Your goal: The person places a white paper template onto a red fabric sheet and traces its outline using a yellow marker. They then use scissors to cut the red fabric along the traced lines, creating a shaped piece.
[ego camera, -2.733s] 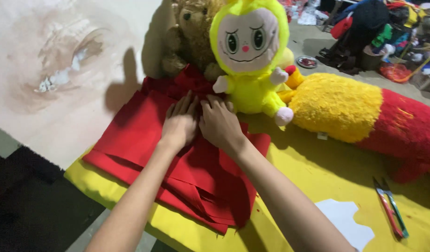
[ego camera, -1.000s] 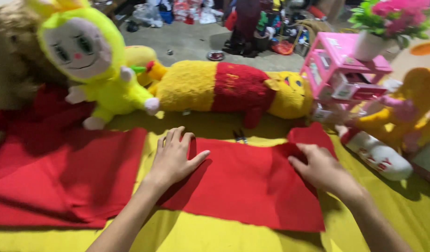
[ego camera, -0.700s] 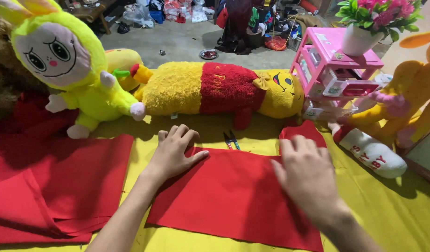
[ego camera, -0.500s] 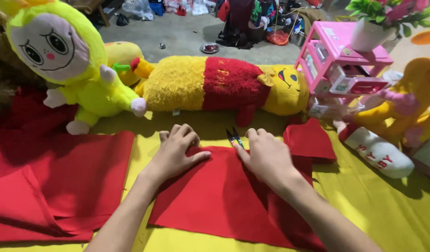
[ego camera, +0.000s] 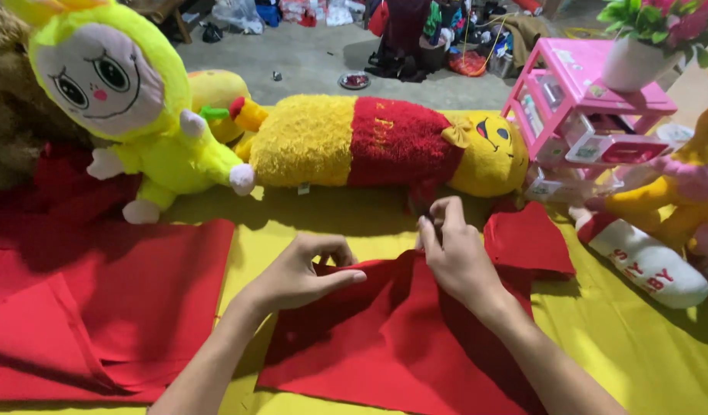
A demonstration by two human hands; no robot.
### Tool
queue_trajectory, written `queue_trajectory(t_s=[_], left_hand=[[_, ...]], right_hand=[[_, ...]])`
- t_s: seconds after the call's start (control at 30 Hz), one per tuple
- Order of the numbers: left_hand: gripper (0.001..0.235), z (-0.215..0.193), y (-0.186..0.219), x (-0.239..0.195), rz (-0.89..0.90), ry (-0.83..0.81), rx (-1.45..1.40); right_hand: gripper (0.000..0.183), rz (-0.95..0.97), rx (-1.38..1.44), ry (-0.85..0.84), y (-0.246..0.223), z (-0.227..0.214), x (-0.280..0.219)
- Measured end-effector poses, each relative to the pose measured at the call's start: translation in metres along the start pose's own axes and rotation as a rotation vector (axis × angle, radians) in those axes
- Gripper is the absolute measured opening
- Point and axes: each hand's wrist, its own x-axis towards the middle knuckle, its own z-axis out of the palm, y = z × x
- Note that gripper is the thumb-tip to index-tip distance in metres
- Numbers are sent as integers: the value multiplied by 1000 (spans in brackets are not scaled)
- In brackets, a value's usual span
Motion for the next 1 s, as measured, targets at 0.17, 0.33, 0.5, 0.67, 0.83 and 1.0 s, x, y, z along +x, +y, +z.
queue_trajectory(t_s=[0.17, 0.33, 0.5, 0.67, 0.83, 1.0], left_hand=[[18, -5, -31, -2, -161, 200, 325], [19, -35, -26, 2, -410, 332, 643], [18, -39, -46, -4, -480, 464, 658], [31, -29, -31, -1, -71, 457, 816], [26, -4, -1, 2, 230, 163, 620], [29, 17, 4, -3, 211, -137, 589]], right_hand=[[31, -315, 70, 193, 6, 2, -6], [30, -742, -12, 210, -11, -8, -21], [24, -676, -249, -670, -37, -15, -46], [31, -457, -312, -814, -51, -33, -44], [29, -307, -218, -944, -47, -45, -35], [46, -317, -254, -955, -23, -33, -28]])
